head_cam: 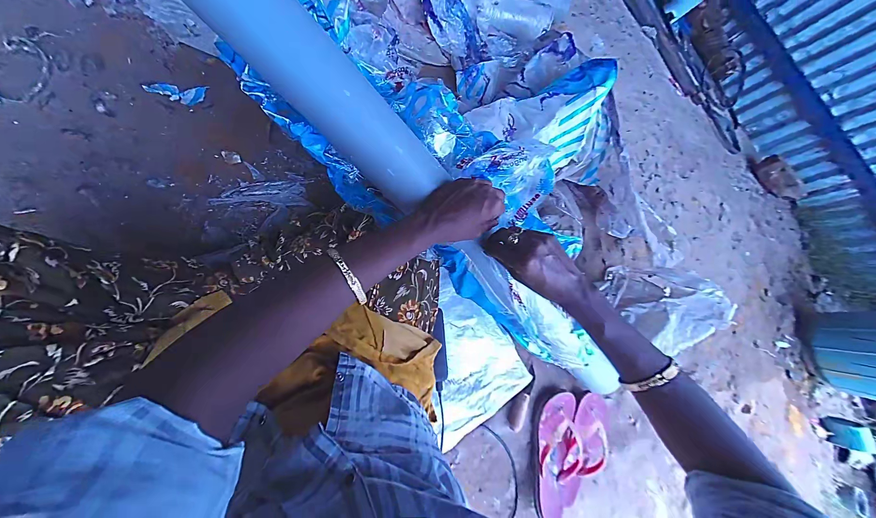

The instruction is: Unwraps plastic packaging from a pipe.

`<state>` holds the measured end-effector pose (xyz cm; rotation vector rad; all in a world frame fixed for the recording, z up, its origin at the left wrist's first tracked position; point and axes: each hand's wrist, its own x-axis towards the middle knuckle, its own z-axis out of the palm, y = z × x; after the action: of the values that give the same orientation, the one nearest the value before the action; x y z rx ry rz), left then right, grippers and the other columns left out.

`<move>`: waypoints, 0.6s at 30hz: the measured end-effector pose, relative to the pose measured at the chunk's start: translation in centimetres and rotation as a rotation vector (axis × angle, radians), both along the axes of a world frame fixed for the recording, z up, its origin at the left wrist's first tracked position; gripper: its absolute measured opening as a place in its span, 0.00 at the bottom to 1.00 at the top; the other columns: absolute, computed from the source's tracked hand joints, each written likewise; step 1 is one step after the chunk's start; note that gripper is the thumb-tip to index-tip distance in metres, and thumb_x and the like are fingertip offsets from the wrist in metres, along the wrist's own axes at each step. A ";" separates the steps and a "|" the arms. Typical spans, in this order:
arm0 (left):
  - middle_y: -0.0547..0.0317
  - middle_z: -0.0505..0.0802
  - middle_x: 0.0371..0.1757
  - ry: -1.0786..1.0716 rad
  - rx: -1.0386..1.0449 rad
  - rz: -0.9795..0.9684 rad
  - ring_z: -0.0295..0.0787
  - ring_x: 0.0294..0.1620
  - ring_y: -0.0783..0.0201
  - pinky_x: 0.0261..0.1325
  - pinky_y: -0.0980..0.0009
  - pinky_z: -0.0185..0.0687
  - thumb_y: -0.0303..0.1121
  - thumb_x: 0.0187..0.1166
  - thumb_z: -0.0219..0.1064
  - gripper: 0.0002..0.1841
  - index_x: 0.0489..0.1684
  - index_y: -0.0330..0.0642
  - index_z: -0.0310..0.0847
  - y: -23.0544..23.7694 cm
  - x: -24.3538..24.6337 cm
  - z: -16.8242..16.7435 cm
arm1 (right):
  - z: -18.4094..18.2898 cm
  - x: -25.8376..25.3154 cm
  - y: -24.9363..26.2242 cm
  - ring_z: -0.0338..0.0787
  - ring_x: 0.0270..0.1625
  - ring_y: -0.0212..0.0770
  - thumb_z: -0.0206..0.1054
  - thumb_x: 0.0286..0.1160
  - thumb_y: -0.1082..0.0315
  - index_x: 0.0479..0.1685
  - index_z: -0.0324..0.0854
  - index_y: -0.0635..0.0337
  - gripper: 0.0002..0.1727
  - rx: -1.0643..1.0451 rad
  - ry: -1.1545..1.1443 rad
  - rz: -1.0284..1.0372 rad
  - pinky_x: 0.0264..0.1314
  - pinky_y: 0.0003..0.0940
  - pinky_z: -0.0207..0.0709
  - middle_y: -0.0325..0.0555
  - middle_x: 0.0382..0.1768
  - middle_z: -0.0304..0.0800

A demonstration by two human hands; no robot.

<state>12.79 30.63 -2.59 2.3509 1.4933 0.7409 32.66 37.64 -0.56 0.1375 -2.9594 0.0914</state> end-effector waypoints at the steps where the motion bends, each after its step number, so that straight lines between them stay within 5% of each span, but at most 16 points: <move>1: 0.38 0.90 0.41 -0.011 0.005 0.008 0.89 0.51 0.41 0.59 0.49 0.79 0.28 0.84 0.61 0.14 0.31 0.26 0.85 -0.1 -0.1 0.0 | 0.4 -0.4 0.2 0.92 0.31 0.54 0.66 0.67 0.82 0.32 0.88 0.68 0.06 0.013 -0.044 0.025 0.29 0.45 0.83 0.56 0.30 0.90; 5: 0.36 0.90 0.46 -0.005 -0.005 0.022 0.88 0.56 0.39 0.60 0.48 0.79 0.28 0.84 0.61 0.13 0.33 0.26 0.85 -0.1 0.0 -0.4 | 0.9 -1.4 0.1 0.86 0.23 0.52 0.64 0.70 0.81 0.30 0.84 0.70 0.04 0.149 -0.150 0.081 0.21 0.42 0.78 0.56 0.25 0.83; 9: 0.36 0.89 0.47 0.032 -0.015 0.024 0.86 0.58 0.39 0.60 0.50 0.79 0.26 0.85 0.58 0.13 0.37 0.24 0.85 0.0 0.1 -0.3 | 0.0 -1.4 -0.3 0.88 0.24 0.53 0.65 0.70 0.79 0.32 0.83 0.73 0.05 0.278 -0.163 0.079 0.22 0.41 0.79 0.59 0.30 0.85; 12: 0.35 0.90 0.51 0.039 -0.045 0.052 0.85 0.61 0.38 0.61 0.49 0.78 0.25 0.87 0.55 0.14 0.42 0.24 0.85 0.0 0.4 0.2 | 0.5 0.2 0.3 0.90 0.26 0.55 0.65 0.68 0.76 0.33 0.85 0.73 0.07 0.165 -0.197 0.010 0.23 0.43 0.81 0.60 0.29 0.86; 15: 0.35 0.90 0.50 0.026 -0.047 0.070 0.86 0.61 0.38 0.60 0.49 0.78 0.23 0.86 0.54 0.12 0.42 0.24 0.85 0.0 0.3 0.2 | 0.8 2.2 0.3 0.94 0.38 0.50 0.64 0.74 0.74 0.36 0.90 0.71 0.10 -0.178 -0.064 -0.197 0.43 0.39 0.87 0.60 0.37 0.92; 18: 0.34 0.91 0.48 -0.049 -0.051 0.073 0.86 0.60 0.38 0.63 0.48 0.77 0.24 0.86 0.56 0.12 0.41 0.24 0.85 0.2 0.4 0.1 | 0.2 2.6 -0.8 0.96 0.48 0.47 0.67 0.74 0.76 0.40 0.92 0.73 0.09 -0.283 0.065 -0.265 0.58 0.32 0.85 0.61 0.42 0.95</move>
<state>13.20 30.86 -2.45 2.2355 1.5653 0.7632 35.22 36.87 -0.35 -0.2817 -2.8312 0.4557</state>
